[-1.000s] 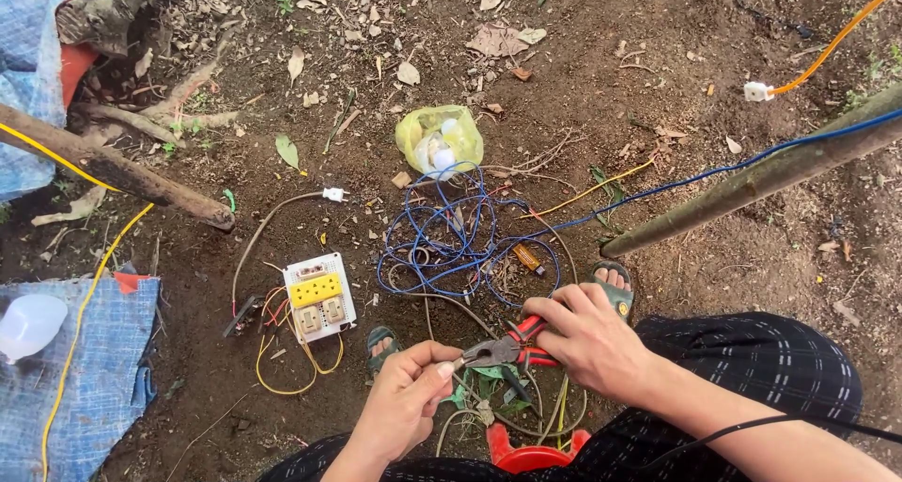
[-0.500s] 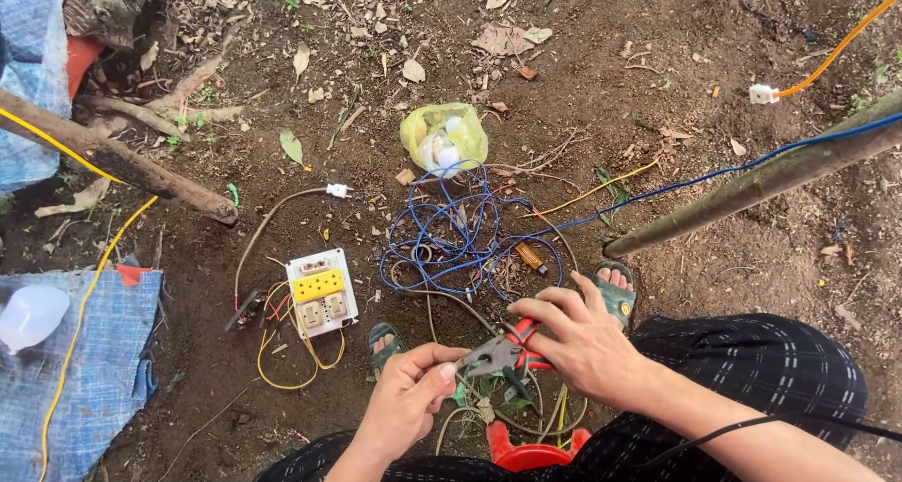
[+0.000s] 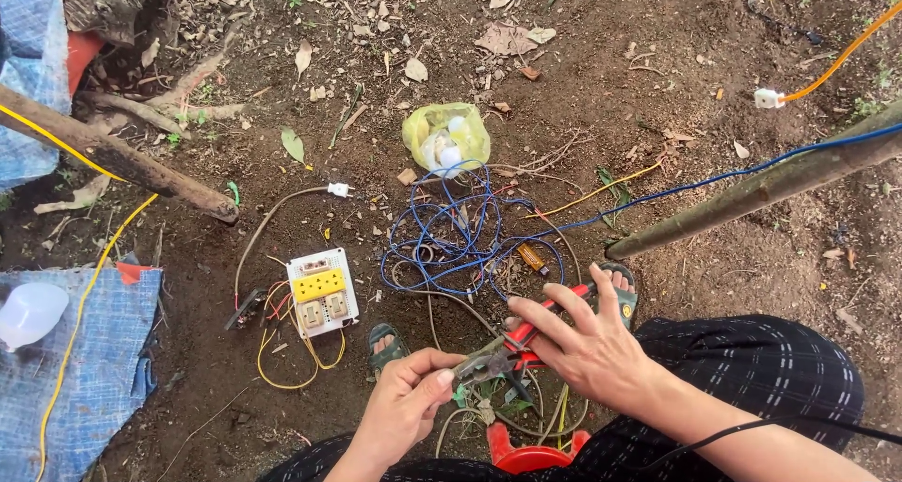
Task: The person strips and connects electrical wires using pliers in an outdoor setting.
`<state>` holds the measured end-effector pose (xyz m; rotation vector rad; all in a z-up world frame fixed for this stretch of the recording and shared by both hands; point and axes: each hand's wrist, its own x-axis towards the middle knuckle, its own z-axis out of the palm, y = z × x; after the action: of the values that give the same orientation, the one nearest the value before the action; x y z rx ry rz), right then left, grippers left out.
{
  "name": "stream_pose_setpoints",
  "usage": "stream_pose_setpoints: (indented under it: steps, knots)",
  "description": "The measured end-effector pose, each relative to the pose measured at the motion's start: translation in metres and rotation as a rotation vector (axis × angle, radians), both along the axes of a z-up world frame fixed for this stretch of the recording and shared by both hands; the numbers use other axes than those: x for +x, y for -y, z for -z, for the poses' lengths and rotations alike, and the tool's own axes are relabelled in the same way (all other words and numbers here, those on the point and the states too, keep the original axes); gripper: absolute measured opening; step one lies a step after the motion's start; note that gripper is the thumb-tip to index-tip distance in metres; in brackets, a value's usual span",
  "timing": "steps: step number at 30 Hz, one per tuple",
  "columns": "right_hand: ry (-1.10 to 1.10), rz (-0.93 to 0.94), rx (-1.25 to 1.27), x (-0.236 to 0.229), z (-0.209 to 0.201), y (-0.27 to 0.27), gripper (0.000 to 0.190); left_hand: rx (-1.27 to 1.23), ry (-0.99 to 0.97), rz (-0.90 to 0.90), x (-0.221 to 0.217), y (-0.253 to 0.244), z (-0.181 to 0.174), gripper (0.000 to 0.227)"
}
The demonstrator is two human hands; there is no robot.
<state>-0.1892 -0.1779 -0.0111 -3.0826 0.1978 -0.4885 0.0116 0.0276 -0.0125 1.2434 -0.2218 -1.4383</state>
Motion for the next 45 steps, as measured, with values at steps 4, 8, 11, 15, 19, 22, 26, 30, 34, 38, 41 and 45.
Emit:
stream_pose_setpoints:
  steps: [4,8,11,15,19,22,26,30,34,38,41,45]
  knots:
    - [-0.041,0.016,-0.026,0.002,0.002,0.002,0.029,0.078,0.048,-0.008,-0.001,0.001,0.001,0.026]
    - [-0.018,-0.017,-0.014,0.002,-0.006,0.005,0.019,0.102,0.053,0.022,0.000,0.003,-0.006,0.026]
    - [-0.014,-0.019,-0.027,0.003,-0.012,0.005,0.014,0.119,0.066,0.046,0.000,0.004,-0.011,0.026]
    - [-0.026,-0.009,-0.025,0.003,-0.010,0.004,0.010,-0.008,0.028,0.022,-0.001,-0.002,0.008,0.027]
    - [0.007,-0.021,-0.002,0.003,-0.015,0.004,0.006,0.057,0.119,0.099,0.001,-0.002,-0.003,0.026]
    - [0.031,-0.051,0.026,0.000,-0.013,0.005,0.007,0.058,0.130,0.106,0.001,-0.003,-0.003,0.026]
    - [0.033,-0.048,0.018,-0.001,-0.016,0.005,0.008,0.046,0.342,0.197,0.000,-0.003,-0.008,0.027]
    - [0.031,-0.094,0.052,-0.002,-0.019,0.006,0.008,0.062,0.435,0.156,-0.009,-0.002,-0.004,0.028]
    - [0.076,-0.114,0.049,0.000,-0.031,0.006,0.006,0.036,0.507,0.103,-0.014,-0.001,0.000,0.032]
    - [0.146,-0.114,0.042,-0.005,-0.024,0.007,0.013,-0.061,0.592,0.099,-0.013,-0.002,-0.005,0.026]
    - [0.106,-0.079,0.046,-0.001,-0.022,0.006,0.028,-0.014,0.657,0.142,-0.011,0.000,-0.008,0.021]
    - [0.080,-0.071,0.085,-0.002,-0.020,0.003,0.039,0.014,0.923,0.326,-0.007,0.000,-0.010,0.031]
